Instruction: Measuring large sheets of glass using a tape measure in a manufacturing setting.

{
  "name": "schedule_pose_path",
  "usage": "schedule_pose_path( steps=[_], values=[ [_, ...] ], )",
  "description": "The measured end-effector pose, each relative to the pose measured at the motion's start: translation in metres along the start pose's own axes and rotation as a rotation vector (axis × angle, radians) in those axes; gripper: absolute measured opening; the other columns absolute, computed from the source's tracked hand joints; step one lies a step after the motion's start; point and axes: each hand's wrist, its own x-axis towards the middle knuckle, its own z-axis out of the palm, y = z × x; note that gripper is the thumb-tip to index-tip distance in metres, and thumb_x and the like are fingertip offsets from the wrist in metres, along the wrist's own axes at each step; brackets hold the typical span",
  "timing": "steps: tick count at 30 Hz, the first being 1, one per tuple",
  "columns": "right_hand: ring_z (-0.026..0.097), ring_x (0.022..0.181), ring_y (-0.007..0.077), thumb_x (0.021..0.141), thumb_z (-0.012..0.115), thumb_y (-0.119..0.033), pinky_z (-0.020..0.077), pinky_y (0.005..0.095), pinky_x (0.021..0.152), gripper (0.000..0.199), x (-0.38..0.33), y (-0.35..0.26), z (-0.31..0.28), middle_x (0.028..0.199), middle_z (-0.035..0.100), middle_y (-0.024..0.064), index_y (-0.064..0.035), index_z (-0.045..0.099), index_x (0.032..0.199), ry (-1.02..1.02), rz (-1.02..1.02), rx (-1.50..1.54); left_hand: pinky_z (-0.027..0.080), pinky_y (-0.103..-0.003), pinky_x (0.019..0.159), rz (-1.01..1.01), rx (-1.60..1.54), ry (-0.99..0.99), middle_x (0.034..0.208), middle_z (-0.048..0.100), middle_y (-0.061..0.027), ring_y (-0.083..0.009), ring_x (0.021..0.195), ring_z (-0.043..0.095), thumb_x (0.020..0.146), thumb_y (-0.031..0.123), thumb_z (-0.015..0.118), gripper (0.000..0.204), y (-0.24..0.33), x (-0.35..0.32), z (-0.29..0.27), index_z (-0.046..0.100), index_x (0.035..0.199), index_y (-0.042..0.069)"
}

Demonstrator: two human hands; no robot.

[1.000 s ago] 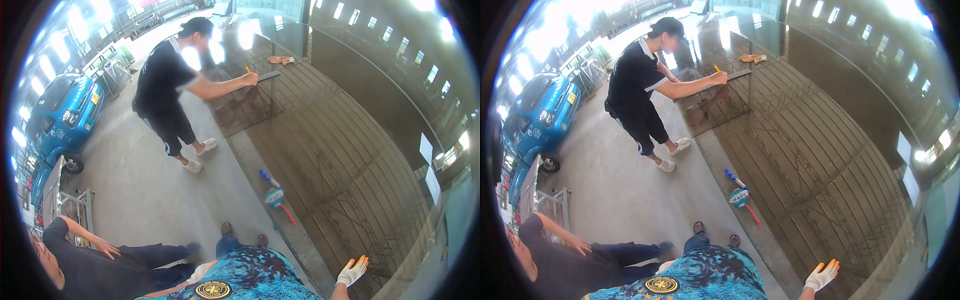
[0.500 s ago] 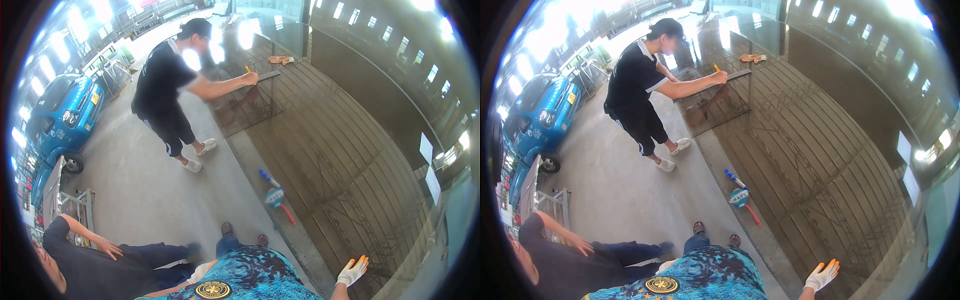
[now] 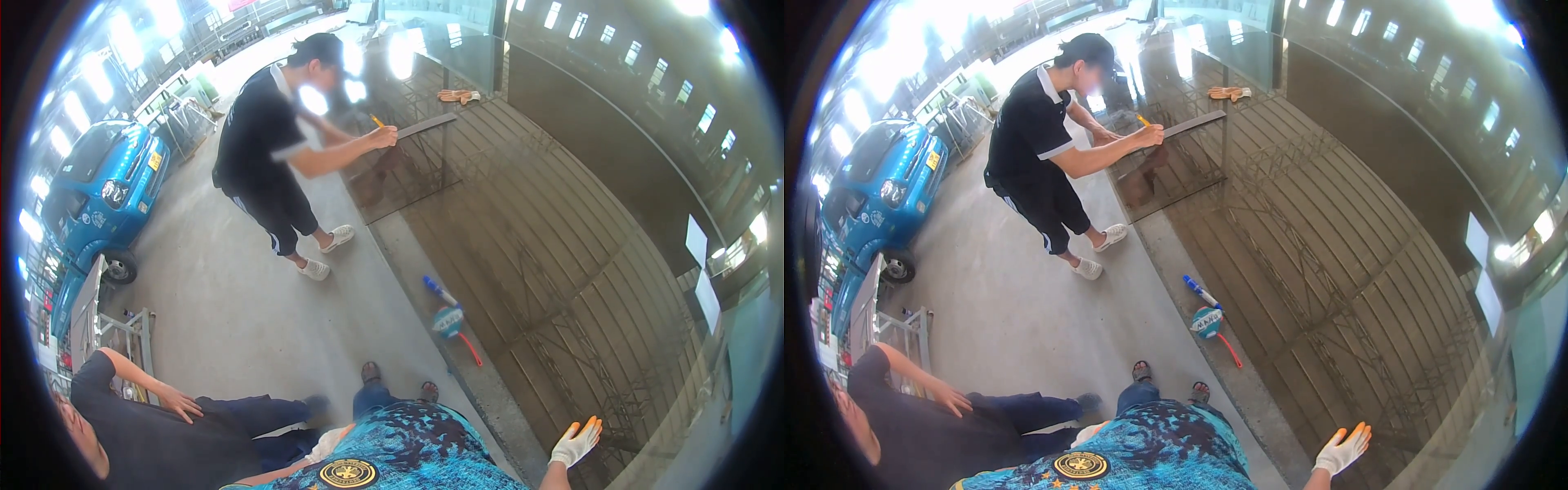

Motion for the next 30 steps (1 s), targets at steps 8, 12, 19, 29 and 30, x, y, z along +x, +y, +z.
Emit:
schedule_pose_path(
  steps=[8,12,19,29,30],
  values=[
    [0.038,0.143,0.0376,0.099,0.056,-0.025,0.0257,0.0491,0.121,0.053,0.001,0.0,-0.001,0.154,0.043,0.0193,-0.0022,0.047,0.145,-0.003,0.006,-0.001,0.053,-0.046,0.087,0.218,0.11,0.149,0.101,0.072,-0.018,-0.0337,0.096,0.069,0.084,0.032,0.063,0.031,-0.005,0.002,0.002,0.075,0.098,0.007],
    [0.039,0.143,0.0376,0.099,0.056,-0.025,0.0258,0.049,0.121,0.053,0.001,-0.001,-0.002,0.154,0.043,0.0195,-0.0018,0.047,0.145,-0.002,0.004,0.0,0.053,-0.046,0.087,0.178,-0.072,0.256,0.1,0.072,-0.0184,-0.0344,0.095,0.069,0.085,0.033,0.063,0.032,-0.001,-0.008,0.009,0.075,0.097,0.007],
    [0.039,0.143,0.0383,0.098,0.057,-0.024,0.0262,0.0499,0.12,0.053,0.001,-0.001,-0.005,0.153,0.043,0.0202,-0.0013,0.047,0.145,0.013,0.013,0.021,0.052,-0.046,0.085,0.153,-0.094,0.166,0.099,0.072,-0.0185,-0.0348,0.093,0.068,0.087,0.034,0.061,0.032,0.013,-0.013,0.005,0.075,0.097,0.006],
    [0.036,0.146,0.0347,0.098,0.056,-0.025,0.0233,0.0478,0.122,0.056,0.002,-0.009,-0.014,0.157,0.04,0.0171,-0.0043,0.045,0.148,-0.047,0.044,0.015,0.052,-0.047,0.083,0.145,-0.08,0.077,0.098,0.072,-0.0186,-0.0353,0.09,0.068,0.09,0.034,0.06,0.033,0.025,0.002,-0.044,0.074,0.096,0.005],
    [0.036,0.146,0.0347,0.097,0.056,-0.025,0.0233,0.0479,0.122,0.056,0.002,-0.012,-0.017,0.157,0.04,0.0171,-0.0042,0.045,0.148,-0.053,0.045,0.019,0.052,-0.047,0.083,0.142,-0.083,0.065,0.098,0.072,-0.0186,-0.0354,0.09,0.068,0.09,0.034,0.059,0.033,0.026,0.002,-0.041,0.074,0.096,0.005]
  ],
)
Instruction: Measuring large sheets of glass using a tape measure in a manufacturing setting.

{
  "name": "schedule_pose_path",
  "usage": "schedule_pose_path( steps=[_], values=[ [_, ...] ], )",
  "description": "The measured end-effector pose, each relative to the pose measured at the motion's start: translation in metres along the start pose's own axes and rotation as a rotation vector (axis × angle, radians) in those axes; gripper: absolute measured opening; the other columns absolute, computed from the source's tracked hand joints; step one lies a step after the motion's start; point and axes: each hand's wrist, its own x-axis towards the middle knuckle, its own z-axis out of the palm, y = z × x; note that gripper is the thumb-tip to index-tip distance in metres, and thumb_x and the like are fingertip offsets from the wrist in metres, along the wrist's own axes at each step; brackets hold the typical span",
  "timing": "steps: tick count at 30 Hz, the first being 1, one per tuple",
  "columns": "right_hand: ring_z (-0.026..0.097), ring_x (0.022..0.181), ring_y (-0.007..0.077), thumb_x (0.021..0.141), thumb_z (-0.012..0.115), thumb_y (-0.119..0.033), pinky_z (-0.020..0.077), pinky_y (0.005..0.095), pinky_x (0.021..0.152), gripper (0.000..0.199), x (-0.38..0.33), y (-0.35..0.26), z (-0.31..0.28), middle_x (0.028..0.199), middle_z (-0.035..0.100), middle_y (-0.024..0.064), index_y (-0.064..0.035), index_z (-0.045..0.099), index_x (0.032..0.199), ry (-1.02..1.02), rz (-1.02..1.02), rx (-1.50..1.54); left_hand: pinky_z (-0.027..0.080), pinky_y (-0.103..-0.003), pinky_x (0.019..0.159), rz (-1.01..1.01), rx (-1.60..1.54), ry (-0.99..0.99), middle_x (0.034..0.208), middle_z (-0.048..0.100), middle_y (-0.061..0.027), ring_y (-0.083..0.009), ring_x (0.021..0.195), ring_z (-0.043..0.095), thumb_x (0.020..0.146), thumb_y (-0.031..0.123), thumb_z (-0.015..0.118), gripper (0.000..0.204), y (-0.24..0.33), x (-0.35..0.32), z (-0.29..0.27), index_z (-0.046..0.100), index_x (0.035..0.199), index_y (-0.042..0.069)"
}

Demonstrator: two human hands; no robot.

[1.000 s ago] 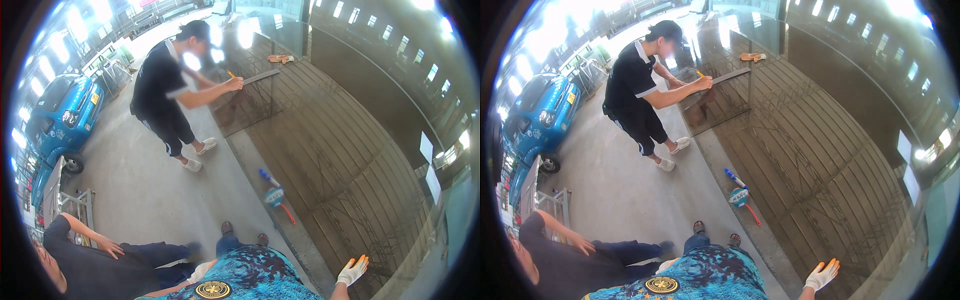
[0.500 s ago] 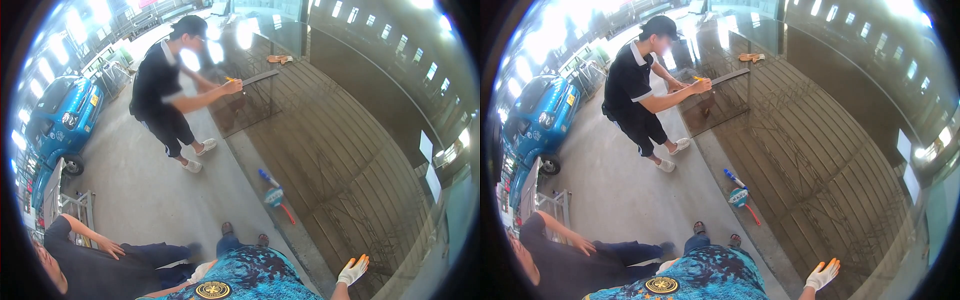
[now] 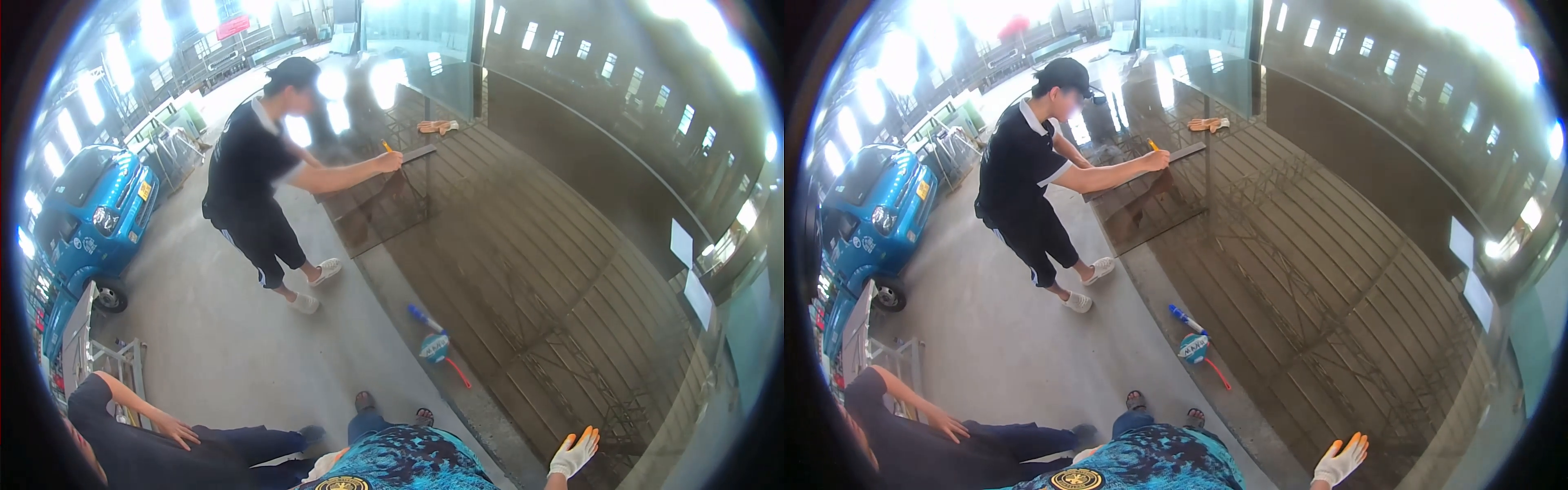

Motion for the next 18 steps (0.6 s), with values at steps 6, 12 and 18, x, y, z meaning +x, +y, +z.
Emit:
schedule_pose_path(
  steps=[6,12,18],
  values=[
    [0.036,0.146,0.0346,0.096,0.057,-0.025,0.0232,0.0481,0.122,0.056,0.002,-0.009,-0.007,0.156,0.041,0.0178,-0.003,0.046,0.147,-0.013,0.027,0.019,0.052,-0.048,0.081,-0.018,0.003,-0.075,0.097,0.071,-0.0187,-0.0357,0.088,0.068,0.092,0.035,0.058,0.034,-0.004,0.002,0.004,0.074,0.095,0.005],
    [0.039,0.142,0.0389,0.093,0.059,-0.024,0.0248,0.051,0.121,0.056,-0.005,0.011,-0.002,0.153,0.043,0.0216,-0.0007,0.049,0.142,0.056,0.028,0.043,0.052,-0.048,0.08,0.0,0.013,-0.201,0.097,0.071,-0.0188,-0.0359,0.086,0.068,0.094,0.035,0.057,0.035,0.004,0.005,0.02,0.074,0.095,0.004],
    [0.038,0.144,0.037,0.092,0.059,-0.022,0.0236,0.05,0.122,0.055,0.008,-0.02,-0.019,0.153,0.043,0.0206,-0.0008,0.05,0.142,0.039,-0.01,0.071,0.053,-0.048,0.083,0.031,0.219,-0.155,0.1,0.072,-0.0188,-0.0358,0.093,0.069,0.089,0.041,0.057,0.039,0.0,0.011,0.042,0.074,0.097,0.006]
  ],
)
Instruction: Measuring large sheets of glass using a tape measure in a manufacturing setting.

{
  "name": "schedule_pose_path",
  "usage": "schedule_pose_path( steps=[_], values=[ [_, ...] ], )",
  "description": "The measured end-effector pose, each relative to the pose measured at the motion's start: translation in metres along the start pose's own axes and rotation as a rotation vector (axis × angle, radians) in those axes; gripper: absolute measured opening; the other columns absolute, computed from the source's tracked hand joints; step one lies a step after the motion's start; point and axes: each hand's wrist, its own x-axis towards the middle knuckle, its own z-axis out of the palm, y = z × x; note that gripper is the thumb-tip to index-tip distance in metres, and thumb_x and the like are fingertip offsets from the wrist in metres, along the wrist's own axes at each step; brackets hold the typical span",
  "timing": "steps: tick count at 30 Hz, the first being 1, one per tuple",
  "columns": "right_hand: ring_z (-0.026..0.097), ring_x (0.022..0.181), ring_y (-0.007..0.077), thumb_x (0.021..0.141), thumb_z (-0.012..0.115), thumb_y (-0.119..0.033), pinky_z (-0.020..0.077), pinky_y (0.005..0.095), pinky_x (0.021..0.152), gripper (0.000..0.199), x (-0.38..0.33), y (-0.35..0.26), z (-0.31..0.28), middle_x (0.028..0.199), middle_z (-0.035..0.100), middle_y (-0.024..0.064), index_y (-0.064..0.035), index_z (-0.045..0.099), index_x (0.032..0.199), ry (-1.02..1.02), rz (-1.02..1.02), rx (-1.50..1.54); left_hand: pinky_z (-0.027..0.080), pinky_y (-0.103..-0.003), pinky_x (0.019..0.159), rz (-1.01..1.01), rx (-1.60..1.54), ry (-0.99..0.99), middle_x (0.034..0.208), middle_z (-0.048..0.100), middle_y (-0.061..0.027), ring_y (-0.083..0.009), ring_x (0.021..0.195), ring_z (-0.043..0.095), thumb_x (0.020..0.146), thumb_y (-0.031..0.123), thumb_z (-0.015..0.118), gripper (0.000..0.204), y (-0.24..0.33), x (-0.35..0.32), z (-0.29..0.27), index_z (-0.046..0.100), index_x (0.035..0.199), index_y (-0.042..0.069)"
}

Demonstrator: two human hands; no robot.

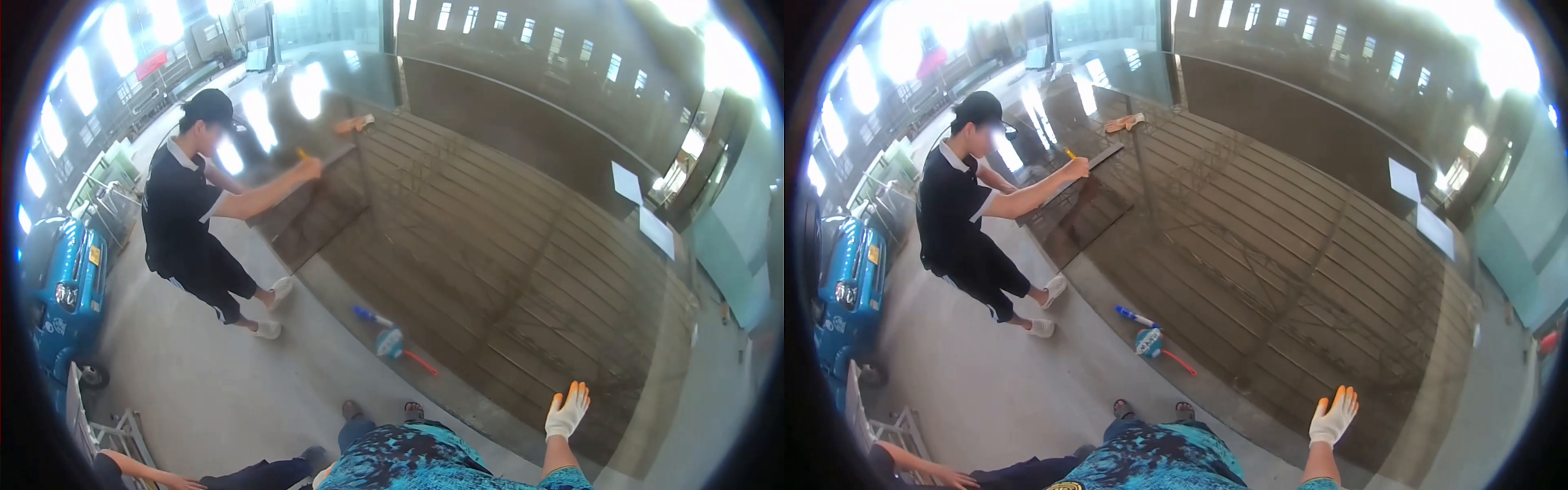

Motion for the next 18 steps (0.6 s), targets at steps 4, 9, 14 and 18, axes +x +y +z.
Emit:
schedule_pose_path(
  steps=[4,9,14,18],
  values=[
    [0.037,0.145,0.0359,0.093,0.059,-0.022,0.0228,0.0492,0.123,0.055,-0.009,0.018,0.006,0.154,0.042,0.0198,-0.0009,0.05,0.142,-0.005,0.023,0.001,0.052,-0.051,0.081,-0.01,-0.027,0.047,0.094,0.07,-0.0213,-0.0381,0.091,0.069,0.092,0.039,0.053,0.039,0.002,0.003,-0.008,0.072,0.091,0.005],
    [0.036,0.145,0.0351,0.094,0.057,-0.021,0.0223,0.0485,0.123,0.055,-0.008,0.022,0.011,0.155,0.042,0.0188,-0.0017,0.048,0.144,-0.013,0.024,-0.025,0.052,-0.054,0.077,-0.012,0.004,0.198,0.089,0.069,-0.0225,-0.0403,0.086,0.068,0.095,0.039,0.05,0.041,0.014,-0.007,-0.017,0.072,0.085,0.006],
    [0.036,0.146,0.0349,0.095,0.057,-0.022,0.0226,0.0484,0.123,0.055,-0.004,0.014,0.009,0.155,0.042,0.0181,-0.0024,0.047,0.146,-0.037,-0.003,-0.035,0.052,-0.053,0.075,0.031,0.065,-0.029,0.088,0.07,-0.0211,-0.0401,0.083,0.068,0.094,0.038,0.05,0.039,0.01,-0.002,0.003,0.073,0.084,0.008],
    [0.036,0.145,0.0352,0.096,0.057,-0.023,0.0231,0.0486,0.122,0.055,-0.007,0.025,0.014,0.155,0.042,0.0182,-0.0024,0.046,0.146,-0.019,0.01,-0.036,0.052,-0.052,0.074,0.005,-0.006,0.035,0.087,0.07,-0.0195,-0.0397,0.081,0.067,0.091,0.039,0.053,0.038,0.009,0.003,-0.012,0.073,0.085,0.008]
  ],
)
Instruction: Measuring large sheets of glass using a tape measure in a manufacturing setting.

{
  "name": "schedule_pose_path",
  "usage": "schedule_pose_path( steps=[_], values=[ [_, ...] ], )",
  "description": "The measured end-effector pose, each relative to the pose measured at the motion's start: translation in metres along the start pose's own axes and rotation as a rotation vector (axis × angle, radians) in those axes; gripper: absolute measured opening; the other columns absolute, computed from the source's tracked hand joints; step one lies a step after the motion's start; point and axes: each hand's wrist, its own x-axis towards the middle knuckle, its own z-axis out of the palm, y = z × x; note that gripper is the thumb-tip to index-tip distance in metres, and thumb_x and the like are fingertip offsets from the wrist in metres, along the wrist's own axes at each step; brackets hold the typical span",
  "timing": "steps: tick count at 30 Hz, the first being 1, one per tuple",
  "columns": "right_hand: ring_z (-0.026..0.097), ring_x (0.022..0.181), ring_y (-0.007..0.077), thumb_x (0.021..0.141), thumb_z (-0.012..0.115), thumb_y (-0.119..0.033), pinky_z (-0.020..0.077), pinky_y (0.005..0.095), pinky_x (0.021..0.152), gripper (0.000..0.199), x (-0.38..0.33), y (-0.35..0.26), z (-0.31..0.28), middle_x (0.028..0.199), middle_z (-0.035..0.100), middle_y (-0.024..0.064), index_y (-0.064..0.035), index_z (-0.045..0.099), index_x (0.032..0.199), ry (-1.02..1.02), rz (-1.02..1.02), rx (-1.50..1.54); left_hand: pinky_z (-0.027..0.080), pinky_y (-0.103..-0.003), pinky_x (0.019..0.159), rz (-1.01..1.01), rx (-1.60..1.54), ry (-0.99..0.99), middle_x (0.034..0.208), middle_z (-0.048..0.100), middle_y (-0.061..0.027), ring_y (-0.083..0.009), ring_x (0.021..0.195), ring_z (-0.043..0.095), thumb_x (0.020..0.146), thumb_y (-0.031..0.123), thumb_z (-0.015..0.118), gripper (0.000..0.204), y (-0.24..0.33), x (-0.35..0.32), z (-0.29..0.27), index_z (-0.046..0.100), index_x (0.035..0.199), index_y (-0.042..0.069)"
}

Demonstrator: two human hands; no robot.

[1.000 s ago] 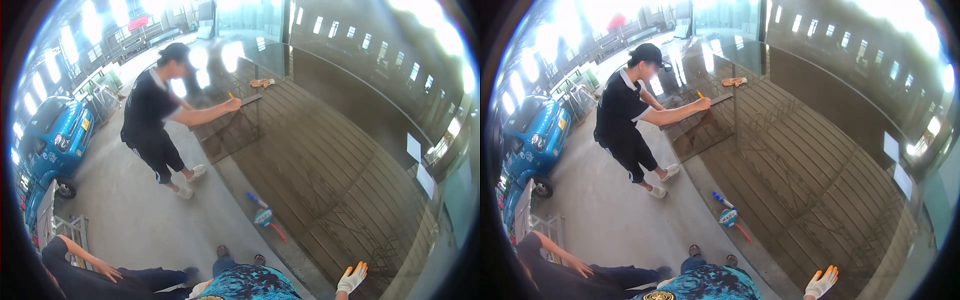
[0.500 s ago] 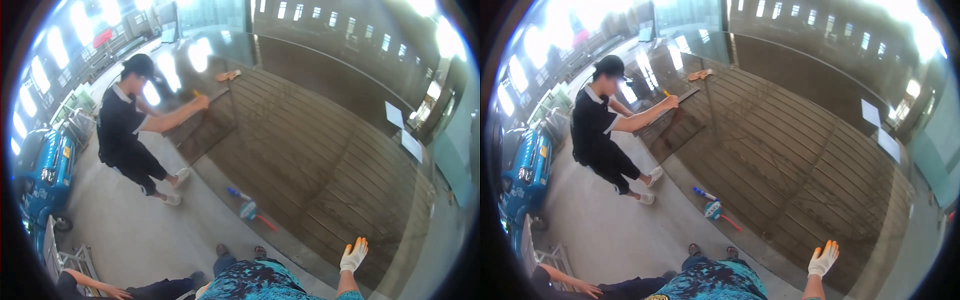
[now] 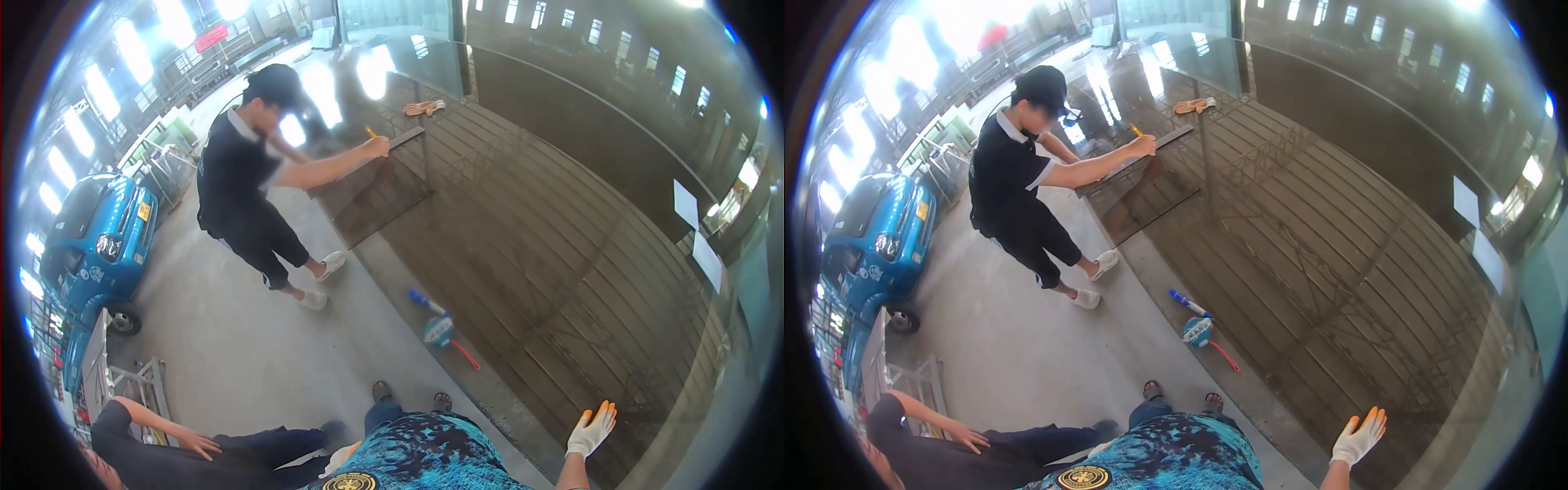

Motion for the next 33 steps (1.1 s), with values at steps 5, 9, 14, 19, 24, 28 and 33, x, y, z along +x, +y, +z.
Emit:
schedule_pose_path(
  steps=[5,9,14,19,24,28,33],
  values=[
    [0.037,0.145,0.0357,0.097,0.057,-0.024,0.0232,0.0488,0.122,0.055,0.002,-0.001,0.004,0.155,0.041,0.0187,-0.0025,0.046,0.146,0.001,-0.008,-0.007,0.051,-0.048,0.086,-0.215,-0.125,-0.056,0.101,0.072,-0.0169,-0.0359,0.096,0.068,0.091,0.047,0.055,0.042,0.003,-0.022,0.0,0.076,0.098,0.011],
    [0.037,0.145,0.0359,0.097,0.057,-0.024,0.0232,0.0489,0.122,0.055,0.001,-0.002,0.001,0.156,0.041,0.0188,-0.0027,0.046,0.147,-0.003,-0.002,-0.01,0.049,-0.048,0.089,-0.318,-0.175,-0.039,0.103,0.072,-0.0161,-0.0354,0.099,0.067,0.091,0.047,0.055,0.042,0.004,-0.02,0.01,0.076,0.099,0.012],
    [0.037,0.144,0.036,0.097,0.057,-0.024,0.0232,0.049,0.122,0.055,0.0,-0.002,-0.001,0.156,0.041,0.0188,-0.0026,0.046,0.146,-0.003,0.006,-0.014,0.046,-0.049,0.093,-0.444,-0.236,-0.019,0.105,0.071,-0.0151,-0.0347,0.102,0.066,0.091,0.048,0.056,0.041,0.012,-0.019,0.01,0.076,0.101,0.013],
    [0.037,0.144,0.0359,0.097,0.057,-0.025,0.0236,0.0489,0.122,0.055,0.0,-0.002,-0.001,0.155,0.042,0.0188,-0.0025,0.047,0.146,0.003,0.006,-0.012,0.043,-0.049,0.096,-0.573,-0.302,0.005,0.108,0.071,-0.0141,-0.0341,0.105,0.064,0.09,0.048,0.057,0.041,0.029,-0.021,0.008,0.076,0.103,0.014],
    [0.038,0.144,0.0359,0.097,0.057,-0.024,0.0241,0.0488,0.122,0.054,0.0,0.0,0.0,0.155,0.042,0.0191,-0.0022,0.047,0.145,0.005,-0.004,-0.014,0.04,-0.05,0.1,-0.703,-0.372,0.022,0.11,0.071,-0.0131,-0.0335,0.109,0.063,0.09,0.049,0.057,0.041,0.052,-0.026,0.004,0.076,0.105,0.016],
    [0.039,0.143,0.0358,0.097,0.057,-0.024,0.0245,0.0491,0.122,0.054,0.0,0.004,0.004,0.154,0.043,0.0194,-0.0019,0.047,0.145,0.025,-0.02,-0.024,0.037,-0.05,0.102,-0.81,-0.426,0.036,0.112,0.071,-0.0123,-0.033,0.112,0.062,0.09,0.049,0.058,0.041,0.07,-0.03,0.002,0.076,0.106,0.017],
    [0.039,0.143,0.0369,0.097,0.057,-0.023,0.0251,0.0495,0.121,0.053,0.0,0.002,0.002,0.154,0.043,0.0195,-0.0017,0.047,0.145,0.02,-0.017,-0.017,0.034,-0.051,0.106,-0.943,-0.491,0.048,0.115,0.071,-0.0112,-0.0324,0.115,0.061,0.089,0.05,0.058,0.041,0.093,-0.036,-0.002,0.076,0.108,0.018]
  ],
)
